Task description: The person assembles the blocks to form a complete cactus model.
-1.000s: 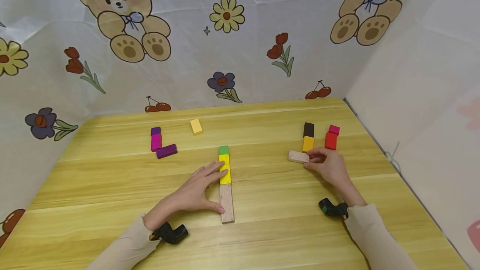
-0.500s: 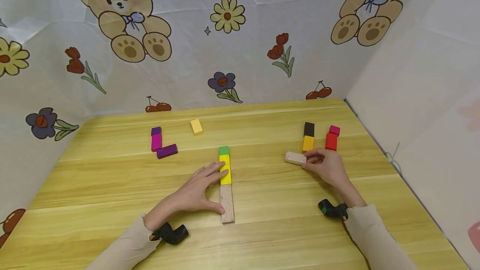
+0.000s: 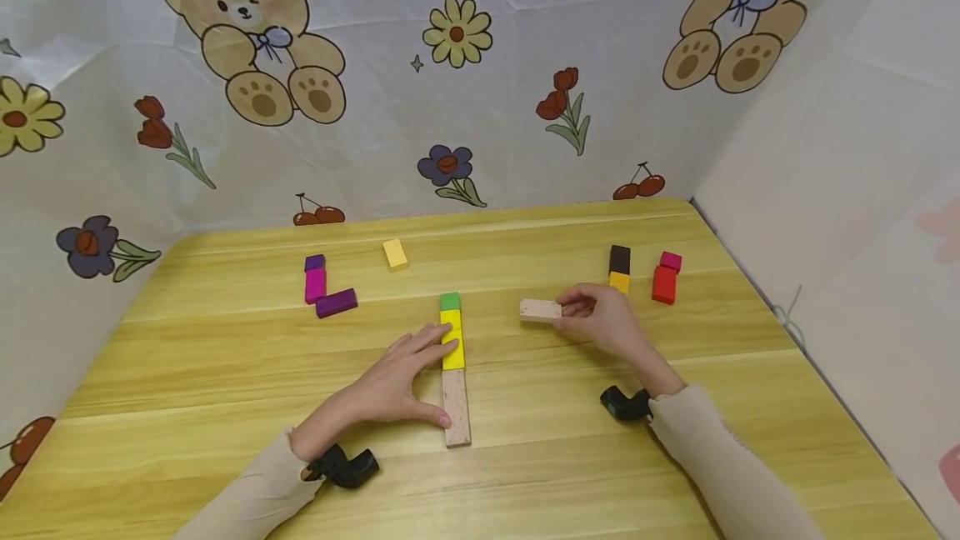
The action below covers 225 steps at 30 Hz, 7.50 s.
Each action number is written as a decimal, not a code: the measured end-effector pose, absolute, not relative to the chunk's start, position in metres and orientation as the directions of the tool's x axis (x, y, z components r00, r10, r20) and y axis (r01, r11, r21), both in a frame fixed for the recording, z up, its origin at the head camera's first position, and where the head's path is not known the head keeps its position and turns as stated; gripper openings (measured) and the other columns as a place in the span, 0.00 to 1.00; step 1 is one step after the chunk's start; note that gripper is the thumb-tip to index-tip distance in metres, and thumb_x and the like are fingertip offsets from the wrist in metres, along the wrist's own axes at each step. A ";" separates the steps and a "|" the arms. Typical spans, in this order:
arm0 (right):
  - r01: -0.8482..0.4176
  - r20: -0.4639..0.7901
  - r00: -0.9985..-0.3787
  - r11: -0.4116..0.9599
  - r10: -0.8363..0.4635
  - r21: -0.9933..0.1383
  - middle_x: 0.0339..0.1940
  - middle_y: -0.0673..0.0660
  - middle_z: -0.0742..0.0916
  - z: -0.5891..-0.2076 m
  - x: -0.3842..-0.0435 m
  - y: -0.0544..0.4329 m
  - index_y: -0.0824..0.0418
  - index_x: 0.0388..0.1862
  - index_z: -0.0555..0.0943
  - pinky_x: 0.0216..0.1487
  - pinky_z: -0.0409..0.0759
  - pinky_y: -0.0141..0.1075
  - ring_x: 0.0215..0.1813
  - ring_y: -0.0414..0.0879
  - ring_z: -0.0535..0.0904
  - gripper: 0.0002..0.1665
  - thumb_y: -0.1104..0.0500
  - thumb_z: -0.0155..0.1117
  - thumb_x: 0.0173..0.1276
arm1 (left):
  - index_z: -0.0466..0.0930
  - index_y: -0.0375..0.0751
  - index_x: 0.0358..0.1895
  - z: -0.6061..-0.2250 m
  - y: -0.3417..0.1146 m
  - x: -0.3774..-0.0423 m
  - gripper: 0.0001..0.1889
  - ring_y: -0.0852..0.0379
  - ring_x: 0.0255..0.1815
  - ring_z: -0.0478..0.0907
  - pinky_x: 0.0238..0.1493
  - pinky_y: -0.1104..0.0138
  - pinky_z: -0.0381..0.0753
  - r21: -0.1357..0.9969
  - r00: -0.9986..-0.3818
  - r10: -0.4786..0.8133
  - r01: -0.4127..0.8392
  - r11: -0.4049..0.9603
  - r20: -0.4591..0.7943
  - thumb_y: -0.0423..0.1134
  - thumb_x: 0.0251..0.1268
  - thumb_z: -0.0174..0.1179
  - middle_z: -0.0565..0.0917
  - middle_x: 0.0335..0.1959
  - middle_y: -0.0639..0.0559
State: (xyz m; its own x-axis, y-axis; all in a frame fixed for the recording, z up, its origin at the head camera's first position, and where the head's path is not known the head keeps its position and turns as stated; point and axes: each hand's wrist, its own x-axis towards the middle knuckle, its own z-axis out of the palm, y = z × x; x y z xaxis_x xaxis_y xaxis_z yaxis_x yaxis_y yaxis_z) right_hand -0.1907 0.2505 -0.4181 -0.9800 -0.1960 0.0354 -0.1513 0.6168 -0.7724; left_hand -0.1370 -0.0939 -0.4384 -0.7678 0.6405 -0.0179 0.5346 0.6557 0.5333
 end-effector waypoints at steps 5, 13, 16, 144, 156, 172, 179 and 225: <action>-0.190 0.042 -0.965 0.585 -0.257 -0.788 0.35 0.61 0.87 -0.418 -0.200 0.224 0.66 0.43 0.84 0.36 0.80 0.26 0.35 0.42 0.81 0.16 0.63 0.76 0.56 | 0.62 0.44 0.74 -0.439 -0.094 -0.137 0.54 0.43 0.81 0.46 0.78 0.45 0.45 0.534 -0.769 0.639 0.532 0.658 -0.021 0.65 0.43 0.73 0.52 0.80 0.49; -0.228 0.032 -0.945 0.585 -0.325 -0.779 0.34 0.59 0.87 -0.420 -0.208 0.195 0.65 0.42 0.84 0.35 0.79 0.29 0.35 0.44 0.81 0.15 0.64 0.76 0.56 | 0.62 0.45 0.75 -0.438 -0.094 -0.138 0.54 0.43 0.81 0.45 0.78 0.45 0.44 0.536 -0.771 0.636 0.525 0.661 -0.029 0.65 0.43 0.72 0.52 0.80 0.50; -0.230 0.022 -0.939 0.581 -0.343 -0.780 0.34 0.58 0.87 -0.420 -0.209 0.187 0.64 0.42 0.84 0.36 0.80 0.29 0.35 0.45 0.81 0.15 0.64 0.76 0.55 | 0.61 0.45 0.75 -0.439 -0.094 -0.139 0.54 0.44 0.81 0.45 0.78 0.45 0.45 0.532 -0.771 0.636 0.526 0.664 -0.032 0.66 0.43 0.72 0.51 0.80 0.50; -0.014 -0.035 -0.998 0.728 -0.052 -0.685 0.48 0.70 0.85 -0.429 -0.208 0.298 0.73 0.68 0.68 0.40 0.72 0.20 0.48 0.56 0.83 0.41 0.57 0.72 0.61 | 0.62 0.44 0.75 -0.439 -0.095 -0.137 0.55 0.44 0.81 0.46 0.78 0.45 0.45 0.532 -0.771 0.636 0.531 0.660 -0.019 0.65 0.43 0.73 0.52 0.80 0.50; -0.120 0.004 -0.985 0.671 -0.172 -0.732 0.52 0.70 0.83 -0.417 -0.227 0.259 0.72 0.66 0.71 0.40 0.74 0.19 0.50 0.59 0.82 0.38 0.60 0.74 0.59 | 0.61 0.45 0.75 -0.440 -0.095 -0.137 0.55 0.44 0.81 0.45 0.78 0.45 0.45 0.535 -0.768 0.640 0.532 0.656 -0.022 0.66 0.43 0.72 0.52 0.80 0.50; -0.208 -0.067 -0.917 0.613 -0.394 -0.763 0.61 0.69 0.77 -0.415 -0.246 0.192 0.71 0.66 0.71 0.45 0.82 0.37 0.49 0.55 0.81 0.37 0.68 0.73 0.57 | 0.61 0.46 0.75 -0.439 -0.093 -0.139 0.54 0.46 0.81 0.44 0.78 0.46 0.44 0.522 -0.768 0.639 0.531 0.667 -0.036 0.67 0.44 0.71 0.51 0.80 0.52; -0.199 -0.096 -0.908 0.623 -0.407 -0.756 0.51 0.65 0.82 -0.419 -0.246 0.186 0.68 0.66 0.72 0.44 0.81 0.37 0.45 0.51 0.81 0.37 0.68 0.73 0.56 | 0.61 0.45 0.75 -0.436 -0.092 -0.139 0.54 0.44 0.81 0.45 0.78 0.45 0.45 0.532 -0.762 0.646 0.533 0.658 -0.036 0.66 0.44 0.72 0.51 0.80 0.50; -0.196 -0.089 -0.897 0.569 -0.433 -0.799 0.64 0.68 0.75 -0.415 -0.247 0.201 0.68 0.71 0.67 0.46 0.80 0.37 0.49 0.56 0.81 0.43 0.67 0.74 0.57 | 0.61 0.47 0.75 -0.438 -0.094 -0.139 0.55 0.46 0.81 0.45 0.78 0.46 0.45 0.520 -0.771 0.635 0.525 0.674 -0.045 0.67 0.43 0.72 0.51 0.80 0.52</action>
State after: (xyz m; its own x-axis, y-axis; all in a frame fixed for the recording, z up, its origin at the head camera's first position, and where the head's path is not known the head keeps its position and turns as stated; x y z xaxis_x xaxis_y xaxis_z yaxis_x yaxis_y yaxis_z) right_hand -0.2472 0.2006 -0.4151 -0.8970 -0.4331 -0.0886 -0.1958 0.5689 -0.7987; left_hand -0.1389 -0.0939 -0.4377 -0.7712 0.6350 -0.0449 0.5247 0.6740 0.5200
